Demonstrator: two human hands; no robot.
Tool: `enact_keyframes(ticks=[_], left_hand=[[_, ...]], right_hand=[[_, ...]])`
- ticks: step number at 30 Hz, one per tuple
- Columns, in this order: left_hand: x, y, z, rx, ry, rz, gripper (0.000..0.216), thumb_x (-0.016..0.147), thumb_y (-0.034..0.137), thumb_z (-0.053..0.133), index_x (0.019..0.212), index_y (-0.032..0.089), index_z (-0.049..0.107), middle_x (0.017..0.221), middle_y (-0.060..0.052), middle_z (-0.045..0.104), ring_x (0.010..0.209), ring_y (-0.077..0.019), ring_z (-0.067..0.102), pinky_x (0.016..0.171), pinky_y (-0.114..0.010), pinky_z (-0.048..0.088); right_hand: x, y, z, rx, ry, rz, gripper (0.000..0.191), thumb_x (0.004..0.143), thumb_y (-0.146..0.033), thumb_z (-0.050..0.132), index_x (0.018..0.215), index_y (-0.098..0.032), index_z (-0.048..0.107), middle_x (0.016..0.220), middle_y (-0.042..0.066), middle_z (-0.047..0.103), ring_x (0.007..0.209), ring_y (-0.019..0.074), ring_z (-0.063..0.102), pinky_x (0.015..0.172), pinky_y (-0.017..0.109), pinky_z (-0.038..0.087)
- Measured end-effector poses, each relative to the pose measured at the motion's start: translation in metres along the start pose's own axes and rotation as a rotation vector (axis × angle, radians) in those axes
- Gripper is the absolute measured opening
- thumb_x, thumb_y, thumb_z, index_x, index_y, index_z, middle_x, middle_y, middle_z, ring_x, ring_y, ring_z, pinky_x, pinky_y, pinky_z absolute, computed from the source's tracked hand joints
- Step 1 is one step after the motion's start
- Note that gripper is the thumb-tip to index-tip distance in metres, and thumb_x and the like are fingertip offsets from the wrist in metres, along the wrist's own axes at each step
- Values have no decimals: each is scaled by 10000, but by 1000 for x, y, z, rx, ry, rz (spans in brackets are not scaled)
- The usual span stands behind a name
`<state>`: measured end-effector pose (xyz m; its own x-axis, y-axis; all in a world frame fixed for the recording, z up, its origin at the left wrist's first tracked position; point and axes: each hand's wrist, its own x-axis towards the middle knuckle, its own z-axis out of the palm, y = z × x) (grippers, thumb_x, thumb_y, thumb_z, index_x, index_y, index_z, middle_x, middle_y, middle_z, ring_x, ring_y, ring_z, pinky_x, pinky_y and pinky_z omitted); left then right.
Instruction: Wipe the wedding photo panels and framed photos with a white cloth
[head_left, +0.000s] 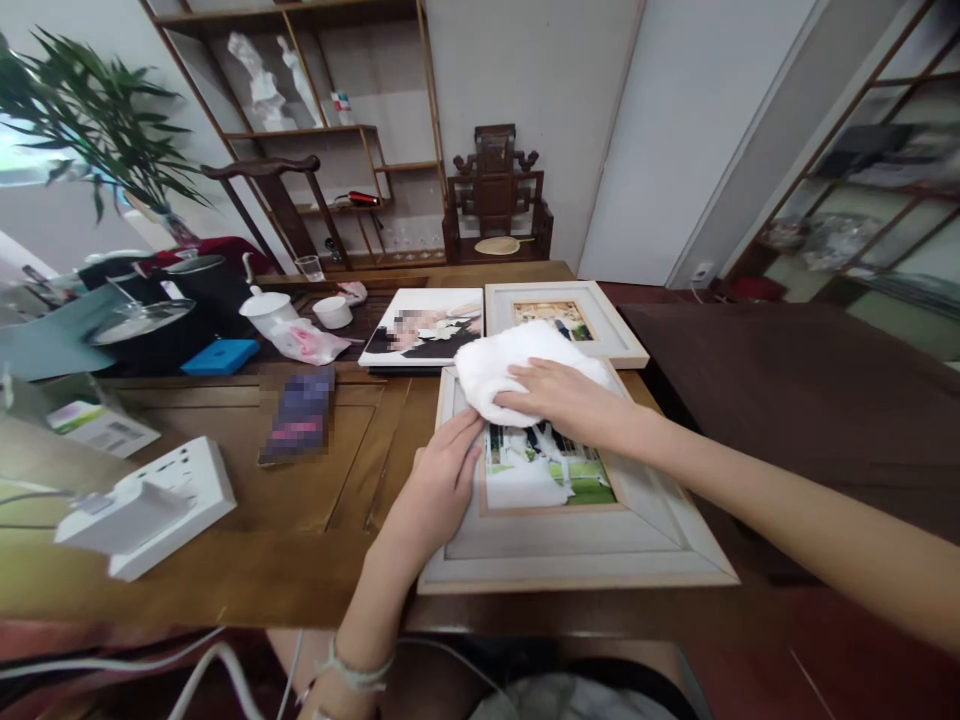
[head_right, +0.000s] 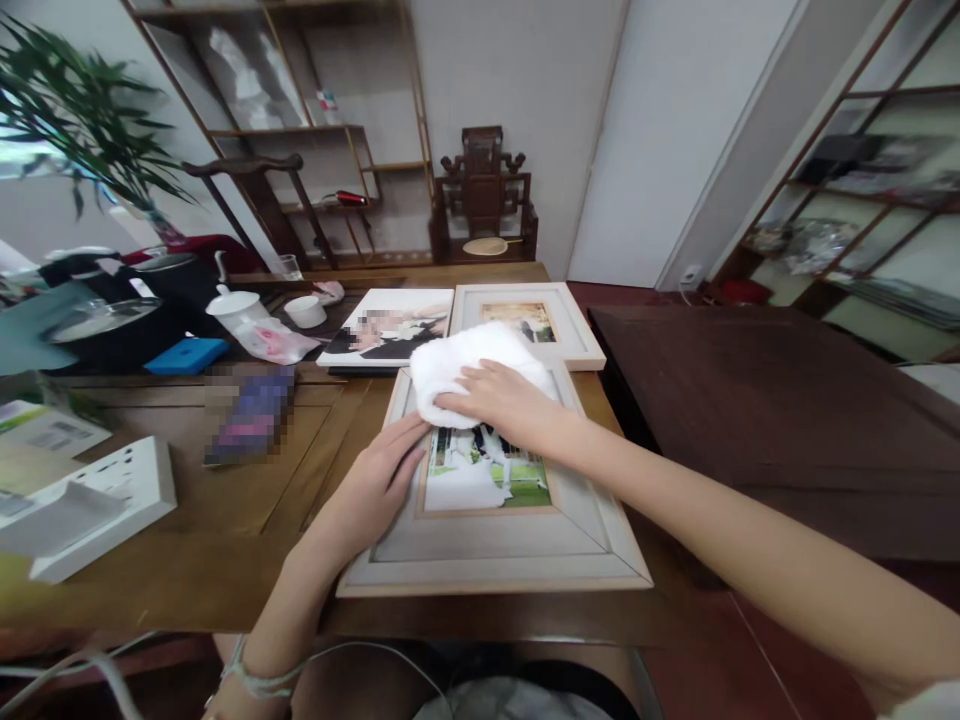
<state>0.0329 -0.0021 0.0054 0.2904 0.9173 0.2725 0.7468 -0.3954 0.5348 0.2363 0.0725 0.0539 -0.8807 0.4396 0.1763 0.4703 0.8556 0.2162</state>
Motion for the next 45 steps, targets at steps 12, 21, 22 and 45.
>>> enact_keyframes(ticks=[12, 21, 22, 45], left_hand=[[0, -2, 2, 28, -6, -2, 395, 959, 224, 371, 1314, 125, 513, 1415, -110, 494, 1320, -225, 437, 1104, -457, 360], [-1, -4, 4, 69, 1, 4, 416, 959, 226, 360, 1346, 124, 474, 1434, -119, 467, 1332, -221, 419, 1109, -452, 355], [-1, -3, 4, 69, 1, 7, 416, 960, 226, 357, 1348, 126, 472, 1435, -119, 466, 1332, -221, 419, 1107, -454, 357], [3, 2, -1, 69, -33, 20, 395, 958, 220, 364, 1329, 167, 491, 1426, -106, 482, 1328, -215, 430, 1100, -444, 367]], right_hand=[[-104, 57, -43, -321, 4, 617, 466, 724, 8, 438, 1168, -93, 538, 819, 160, 639, 664, 242, 577, 508, 313, 276], [-52, 12, 8, -141, -15, 345, 634, 681, 66, 446, 1253, -200, 518, 1099, 149, 608, 979, 280, 592, 737, 357, 466], [-51, 8, 9, -141, -14, 335, 652, 675, 84, 428, 1256, -197, 519, 1084, 150, 611, 1002, 281, 583, 754, 361, 467], [-77, -23, -10, -5, 1, 455, 548, 665, -3, 461, 1189, -132, 558, 1227, 217, 567, 1116, 323, 556, 889, 436, 458]])
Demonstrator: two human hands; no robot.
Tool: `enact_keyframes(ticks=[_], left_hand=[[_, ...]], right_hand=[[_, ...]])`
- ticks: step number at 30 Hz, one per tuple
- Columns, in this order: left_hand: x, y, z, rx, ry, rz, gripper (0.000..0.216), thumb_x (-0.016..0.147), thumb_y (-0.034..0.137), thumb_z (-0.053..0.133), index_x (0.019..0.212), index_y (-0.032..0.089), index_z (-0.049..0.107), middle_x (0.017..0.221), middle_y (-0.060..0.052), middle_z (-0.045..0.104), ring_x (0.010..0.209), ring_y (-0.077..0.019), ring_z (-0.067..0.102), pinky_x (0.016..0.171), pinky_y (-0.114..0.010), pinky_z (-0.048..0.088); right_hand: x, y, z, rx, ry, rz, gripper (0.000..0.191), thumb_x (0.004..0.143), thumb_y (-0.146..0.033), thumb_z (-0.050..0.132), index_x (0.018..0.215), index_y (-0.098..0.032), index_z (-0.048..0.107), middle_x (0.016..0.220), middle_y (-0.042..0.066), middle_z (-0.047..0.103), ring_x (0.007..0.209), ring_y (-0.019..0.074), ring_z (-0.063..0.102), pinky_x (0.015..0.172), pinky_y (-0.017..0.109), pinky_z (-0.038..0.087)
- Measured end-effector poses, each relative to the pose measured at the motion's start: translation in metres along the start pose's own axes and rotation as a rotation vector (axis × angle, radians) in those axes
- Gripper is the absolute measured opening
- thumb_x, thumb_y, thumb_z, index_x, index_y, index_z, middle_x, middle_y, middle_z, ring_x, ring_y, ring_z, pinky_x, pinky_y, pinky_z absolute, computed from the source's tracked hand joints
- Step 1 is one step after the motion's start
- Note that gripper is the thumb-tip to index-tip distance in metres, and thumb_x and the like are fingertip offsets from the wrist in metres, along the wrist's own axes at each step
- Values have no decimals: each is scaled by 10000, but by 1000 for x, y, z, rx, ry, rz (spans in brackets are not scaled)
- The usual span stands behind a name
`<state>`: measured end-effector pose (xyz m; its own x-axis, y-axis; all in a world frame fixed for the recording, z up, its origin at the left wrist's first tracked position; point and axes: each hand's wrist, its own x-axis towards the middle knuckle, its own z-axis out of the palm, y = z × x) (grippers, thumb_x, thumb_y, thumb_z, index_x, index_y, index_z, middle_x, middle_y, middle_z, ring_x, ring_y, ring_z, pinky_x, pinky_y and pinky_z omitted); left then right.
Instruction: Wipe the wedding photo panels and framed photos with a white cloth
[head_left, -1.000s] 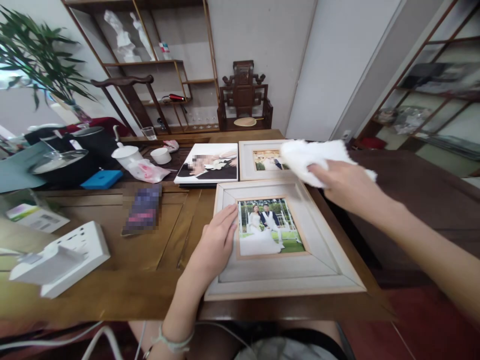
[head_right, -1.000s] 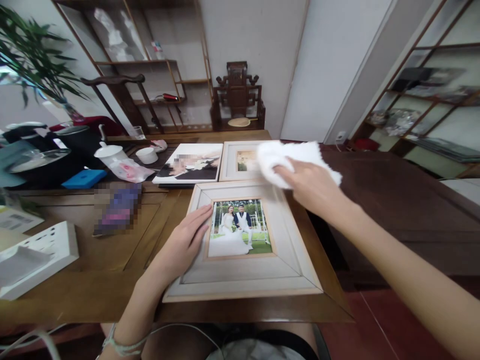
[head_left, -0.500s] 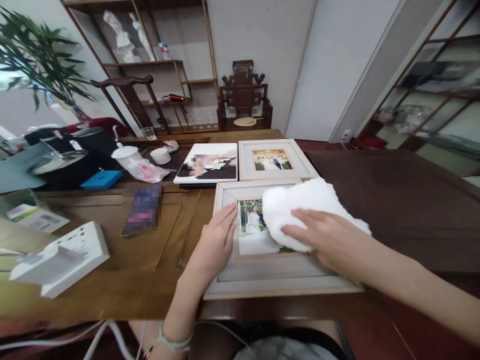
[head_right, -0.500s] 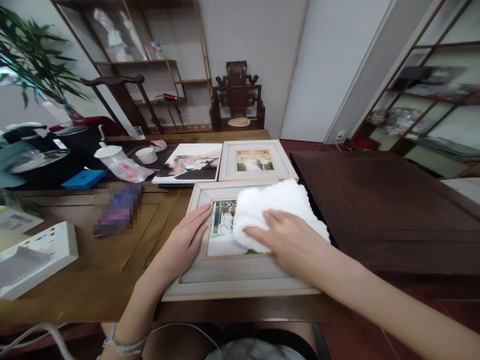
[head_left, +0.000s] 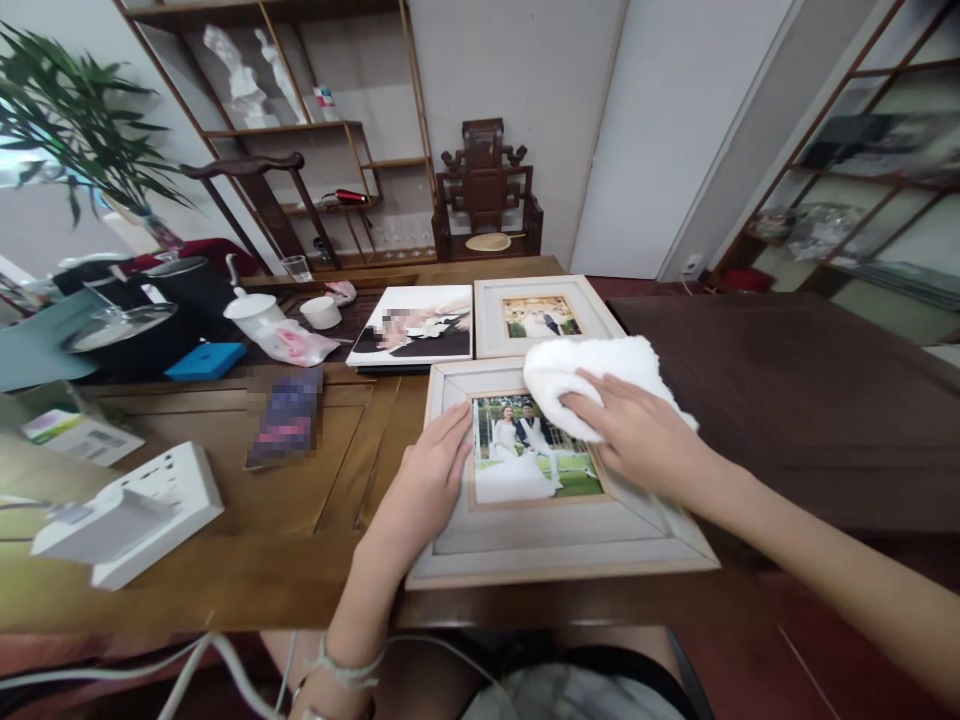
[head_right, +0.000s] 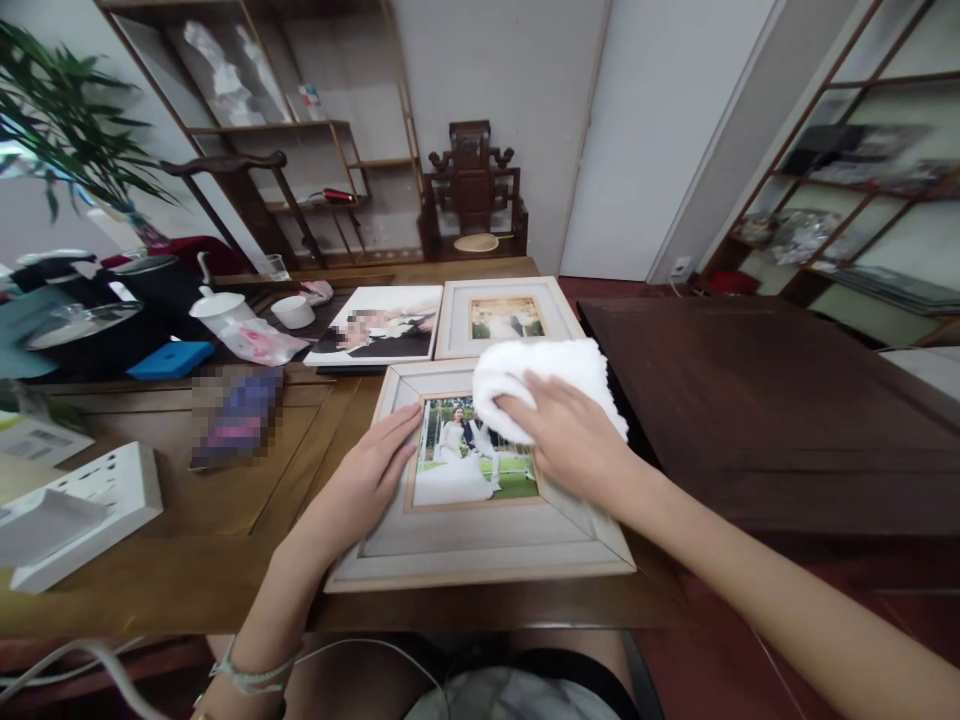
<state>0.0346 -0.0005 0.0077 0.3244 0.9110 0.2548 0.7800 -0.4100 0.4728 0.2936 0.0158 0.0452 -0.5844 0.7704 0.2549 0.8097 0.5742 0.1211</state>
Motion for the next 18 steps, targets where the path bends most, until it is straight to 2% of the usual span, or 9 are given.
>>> enact_keyframes(ticks=[3, 6, 9, 13, 16, 18], left_hand=[[0, 0, 1, -5, 2, -24, 399, 959, 233, 367, 1331, 161, 491, 1428, -107, 479, 1326, -214, 431, 1105, -437, 358], [0, -1, 2, -12, 19, -24, 408, 961, 244, 361, 1347, 174, 475, 1431, -100, 476, 1323, -216, 433, 1106, -441, 355], [0, -1, 3, 5, 18, -23, 420, 965, 246, 351, 1365, 168, 452, 1442, -104, 460, 1330, -218, 421, 1112, -443, 344], [1, 2, 3, 33, 2, -42, 427, 963, 242, 350, 1368, 148, 449, 1452, -112, 445, 1336, -226, 415, 1116, -446, 340], [3, 2, 1, 21, -2, -47, 423, 960, 243, 355, 1352, 140, 473, 1444, -113, 458, 1330, -229, 427, 1116, -444, 344], [5, 1, 0, 4, -4, -47, 413, 956, 245, 363, 1324, 131, 510, 1425, -111, 483, 1320, -226, 442, 1120, -433, 342]], right_hand=[[18, 16, 13, -5, 18, -87, 615, 652, 29, 460, 1238, -140, 542, 1325, 178, 525, 1284, 311, 420, 1024, 484, 358], [15, 15, 13, 29, -21, -187, 636, 625, 55, 457, 1208, -167, 581, 1397, 156, 477, 1317, 317, 379, 1035, 543, 335], [-8, -1, 1, 106, -79, -229, 606, 606, 71, 451, 1136, -157, 636, 1391, 178, 478, 1313, 334, 386, 1040, 565, 334], [-52, -27, -24, 238, -178, -247, 604, 565, 50, 441, 1059, -210, 672, 1381, 122, 501, 1285, 341, 425, 1013, 556, 400], [-74, -42, -39, 324, -137, -240, 620, 551, 24, 422, 1037, -276, 664, 1378, 41, 515, 1256, 282, 476, 995, 484, 456], [-76, -47, -42, 360, -109, -216, 664, 546, 18, 411, 1076, -307, 645, 1378, -4, 516, 1246, 246, 490, 993, 438, 470]])
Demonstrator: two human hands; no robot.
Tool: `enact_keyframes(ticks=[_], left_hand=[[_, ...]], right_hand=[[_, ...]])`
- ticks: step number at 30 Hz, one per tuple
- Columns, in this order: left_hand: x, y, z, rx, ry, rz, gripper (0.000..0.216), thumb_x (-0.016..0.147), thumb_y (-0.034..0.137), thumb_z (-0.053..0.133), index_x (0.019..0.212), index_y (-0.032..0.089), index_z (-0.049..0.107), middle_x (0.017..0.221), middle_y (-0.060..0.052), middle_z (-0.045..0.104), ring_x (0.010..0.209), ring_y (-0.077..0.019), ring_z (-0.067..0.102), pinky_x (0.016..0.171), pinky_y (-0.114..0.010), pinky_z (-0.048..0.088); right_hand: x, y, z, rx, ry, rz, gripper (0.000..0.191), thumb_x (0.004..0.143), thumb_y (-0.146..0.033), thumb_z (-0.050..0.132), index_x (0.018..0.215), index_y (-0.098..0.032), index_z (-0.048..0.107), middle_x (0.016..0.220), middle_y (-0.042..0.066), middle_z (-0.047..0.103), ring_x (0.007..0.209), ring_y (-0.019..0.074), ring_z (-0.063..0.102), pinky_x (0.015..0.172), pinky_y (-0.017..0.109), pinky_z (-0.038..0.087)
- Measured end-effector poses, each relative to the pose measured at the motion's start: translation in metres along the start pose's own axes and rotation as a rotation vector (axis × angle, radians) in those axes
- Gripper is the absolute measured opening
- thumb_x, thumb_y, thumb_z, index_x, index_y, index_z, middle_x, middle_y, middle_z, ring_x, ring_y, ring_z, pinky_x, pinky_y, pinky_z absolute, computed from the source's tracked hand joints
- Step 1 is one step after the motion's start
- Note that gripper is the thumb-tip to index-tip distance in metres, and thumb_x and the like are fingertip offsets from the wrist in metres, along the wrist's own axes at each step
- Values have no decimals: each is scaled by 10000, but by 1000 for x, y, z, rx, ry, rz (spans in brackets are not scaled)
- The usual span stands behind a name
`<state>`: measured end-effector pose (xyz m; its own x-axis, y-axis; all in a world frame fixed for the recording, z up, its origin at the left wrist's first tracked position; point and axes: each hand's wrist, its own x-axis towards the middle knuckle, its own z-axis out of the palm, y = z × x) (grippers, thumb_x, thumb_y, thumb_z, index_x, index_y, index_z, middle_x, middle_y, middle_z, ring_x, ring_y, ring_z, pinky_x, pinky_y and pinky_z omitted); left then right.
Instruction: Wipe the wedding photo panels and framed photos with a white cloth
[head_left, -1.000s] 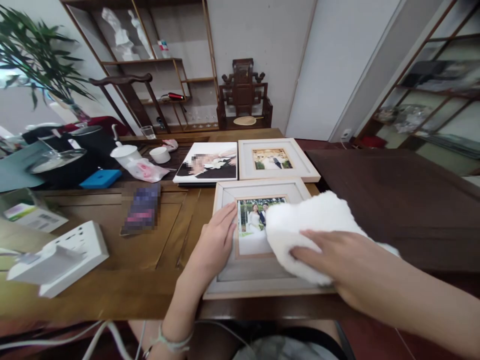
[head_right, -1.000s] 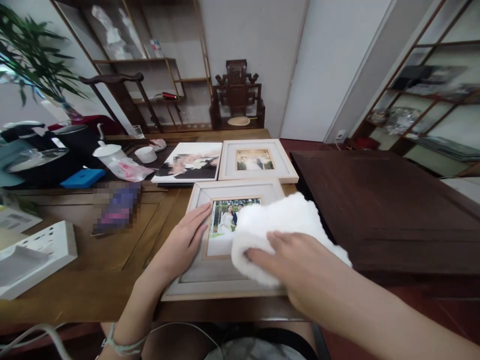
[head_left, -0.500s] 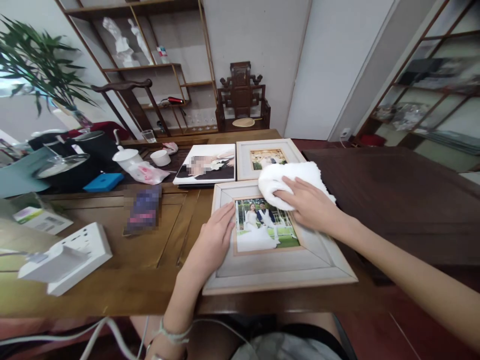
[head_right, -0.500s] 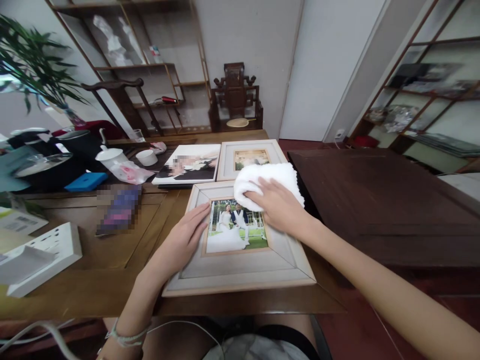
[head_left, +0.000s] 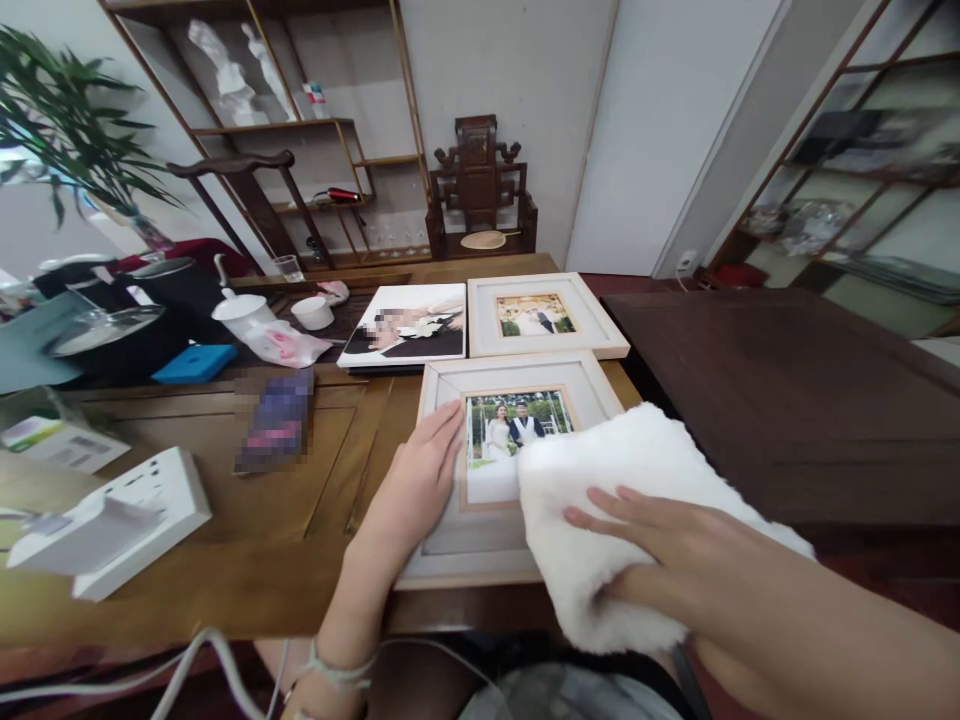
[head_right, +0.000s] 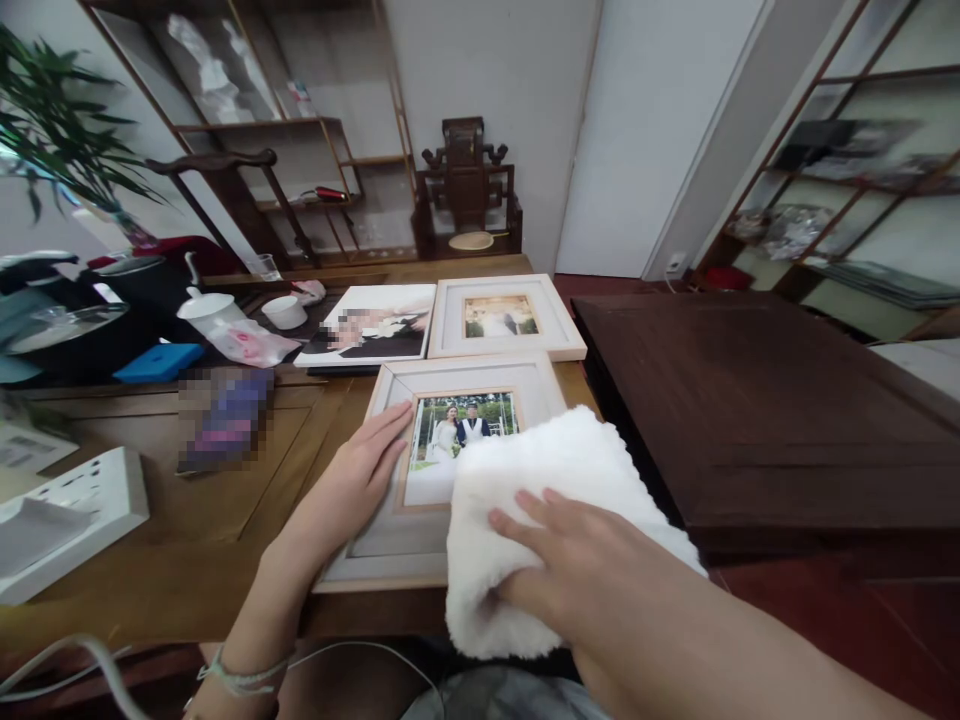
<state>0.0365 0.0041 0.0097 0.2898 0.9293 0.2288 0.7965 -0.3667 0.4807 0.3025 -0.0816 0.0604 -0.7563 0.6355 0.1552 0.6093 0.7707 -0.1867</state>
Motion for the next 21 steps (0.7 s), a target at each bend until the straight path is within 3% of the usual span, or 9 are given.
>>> enact_keyframes(ticks=[7, 14, 18, 21], left_hand=[[3, 2, -8, -85, 44, 29, 369, 923, 255, 438, 1228, 137, 608, 1346, -98, 569, 1270, -227, 506, 1110, -421, 367], [1, 3, -9, -104, 71, 58, 347, 919, 241, 449, 1208, 163, 623, 1313, -91, 598, 1243, -233, 534, 1076, -438, 411], [0, 3, -8, -75, 45, 76, 379, 932, 239, 418, 1262, 143, 578, 1369, -109, 545, 1288, -231, 486, 1100, -436, 378], [0, 3, -8, -61, 22, 70, 396, 940, 239, 397, 1279, 118, 560, 1390, -122, 522, 1305, -226, 464, 1115, -425, 358]], right_hand=[[27, 12, 13, 22, -27, 136, 778, 578, 47, 399, 1280, -247, 561, 1370, 86, 522, 1254, 305, 473, 947, 455, 494], [26, 21, 21, -26, 61, 150, 731, 579, 21, 398, 1233, -248, 581, 1346, 102, 540, 1215, 291, 516, 893, 421, 512], [47, 45, 19, -197, 182, 212, 603, 654, 6, 406, 1200, -171, 590, 1249, 174, 582, 1065, 314, 595, 827, 440, 515], [71, 69, 16, -304, 173, 215, 566, 692, 19, 412, 1218, -120, 571, 1229, 210, 583, 1066, 332, 582, 865, 487, 482]])
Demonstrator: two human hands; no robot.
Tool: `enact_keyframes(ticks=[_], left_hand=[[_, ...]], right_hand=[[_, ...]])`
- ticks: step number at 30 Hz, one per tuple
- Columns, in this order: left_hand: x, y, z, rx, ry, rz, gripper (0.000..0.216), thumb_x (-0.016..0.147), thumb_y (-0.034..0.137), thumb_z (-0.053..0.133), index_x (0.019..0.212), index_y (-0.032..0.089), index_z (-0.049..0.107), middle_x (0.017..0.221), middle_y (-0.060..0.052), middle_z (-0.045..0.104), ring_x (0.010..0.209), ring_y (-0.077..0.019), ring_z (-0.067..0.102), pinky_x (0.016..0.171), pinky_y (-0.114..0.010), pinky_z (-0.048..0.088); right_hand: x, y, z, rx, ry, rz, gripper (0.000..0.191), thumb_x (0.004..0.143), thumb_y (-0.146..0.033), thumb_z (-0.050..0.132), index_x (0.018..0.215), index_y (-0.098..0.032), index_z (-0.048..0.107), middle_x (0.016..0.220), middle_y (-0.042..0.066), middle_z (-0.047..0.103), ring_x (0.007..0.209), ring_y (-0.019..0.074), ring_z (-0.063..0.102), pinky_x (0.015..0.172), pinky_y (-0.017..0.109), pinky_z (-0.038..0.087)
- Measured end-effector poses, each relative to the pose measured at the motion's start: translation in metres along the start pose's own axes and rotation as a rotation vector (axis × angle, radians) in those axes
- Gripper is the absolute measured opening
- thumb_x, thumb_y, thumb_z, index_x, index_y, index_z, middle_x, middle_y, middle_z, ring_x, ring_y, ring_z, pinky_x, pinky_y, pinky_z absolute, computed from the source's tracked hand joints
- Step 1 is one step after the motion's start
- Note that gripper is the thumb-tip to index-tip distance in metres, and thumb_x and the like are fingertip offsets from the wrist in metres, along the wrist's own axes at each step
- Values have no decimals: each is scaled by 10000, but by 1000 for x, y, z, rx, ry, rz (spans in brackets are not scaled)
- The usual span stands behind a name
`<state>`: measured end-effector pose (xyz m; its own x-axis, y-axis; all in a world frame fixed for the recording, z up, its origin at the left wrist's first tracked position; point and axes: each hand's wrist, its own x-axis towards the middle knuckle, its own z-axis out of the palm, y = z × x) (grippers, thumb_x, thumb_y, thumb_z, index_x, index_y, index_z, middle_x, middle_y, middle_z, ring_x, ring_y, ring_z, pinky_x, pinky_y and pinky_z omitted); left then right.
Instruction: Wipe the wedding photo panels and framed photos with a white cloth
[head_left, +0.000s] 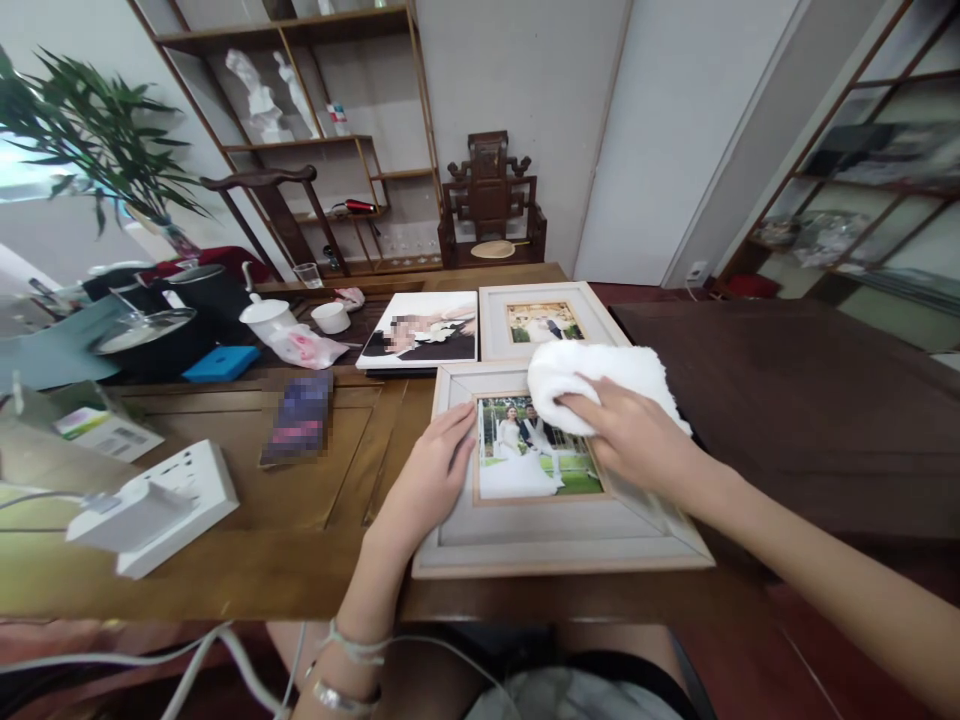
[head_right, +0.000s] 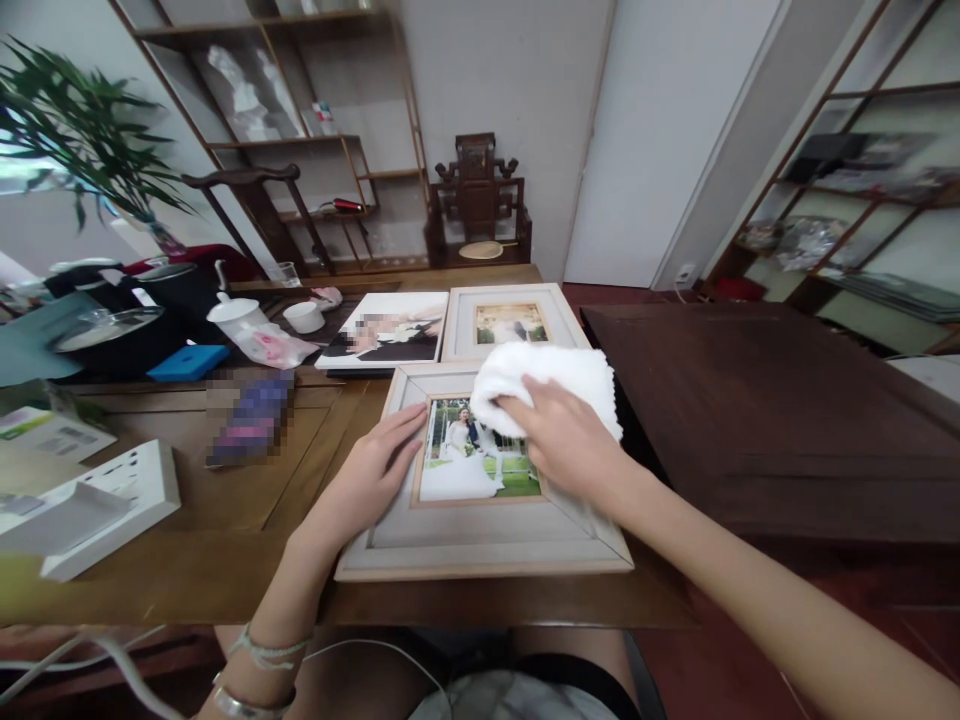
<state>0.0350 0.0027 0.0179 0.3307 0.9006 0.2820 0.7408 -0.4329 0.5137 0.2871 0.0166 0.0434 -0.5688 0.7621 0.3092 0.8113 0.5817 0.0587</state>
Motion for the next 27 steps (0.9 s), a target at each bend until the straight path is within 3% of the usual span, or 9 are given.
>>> enact_keyframes(ticks=[3, 6, 11, 14, 18, 23, 27], left_hand=[[0, -1, 1, 7, -5, -6, 406, 944, 240, 384, 1301, 124, 538, 1411, -124, 497, 1319, -230, 446, 1118, -438, 348], [0, -2, 2, 8, -9, -14, 412, 947, 234, 371, 1318, 135, 521, 1427, -116, 480, 1334, -220, 425, 1128, -431, 334], [0, -3, 5, -3, 3, -28, 411, 946, 226, 364, 1307, 117, 527, 1409, -116, 501, 1328, -205, 431, 1141, -413, 316], [0, -4, 6, -12, 20, -31, 403, 945, 225, 366, 1287, 111, 546, 1396, -115, 516, 1318, -200, 444, 1139, -398, 322], [0, -7, 7, -8, 17, -40, 402, 946, 227, 362, 1281, 114, 554, 1391, -115, 521, 1310, -212, 455, 1127, -417, 341], [-1, -7, 7, -6, 2, -51, 402, 945, 230, 370, 1283, 114, 555, 1398, -115, 513, 1310, -219, 454, 1112, -433, 361], [-1, -5, 5, 0, -18, -68, 407, 947, 234, 370, 1298, 123, 544, 1411, -105, 500, 1322, -221, 439, 1116, -435, 354]], right_hand=[[20, 11, 7, -28, -28, -79, 612, 665, 65, 422, 1225, -130, 574, 1262, 179, 582, 1217, 338, 481, 983, 543, 386], [20, 8, 11, -15, -69, -125, 647, 631, 87, 435, 1218, -135, 590, 1340, 169, 532, 1306, 360, 379, 1030, 592, 311], [-22, -18, -8, 118, -204, -171, 645, 572, 73, 421, 1138, -158, 627, 1358, 160, 519, 1322, 341, 369, 1047, 588, 313], [-55, -33, -29, 228, -256, -211, 677, 550, 50, 405, 1114, -256, 622, 1400, 55, 493, 1342, 278, 356, 1068, 543, 338], [-79, -40, -45, 275, -200, -206, 741, 551, 20, 392, 1153, -366, 584, 1466, -67, 395, 1337, 218, 369, 1013, 435, 451], [-53, -22, -29, 251, -164, -164, 715, 550, 10, 404, 1173, -287, 594, 1359, 53, 533, 1232, 267, 503, 944, 438, 499], [-10, 4, -3, 128, -39, -81, 609, 652, 22, 419, 1203, -172, 593, 1347, 173, 519, 1233, 323, 489, 964, 508, 452]])
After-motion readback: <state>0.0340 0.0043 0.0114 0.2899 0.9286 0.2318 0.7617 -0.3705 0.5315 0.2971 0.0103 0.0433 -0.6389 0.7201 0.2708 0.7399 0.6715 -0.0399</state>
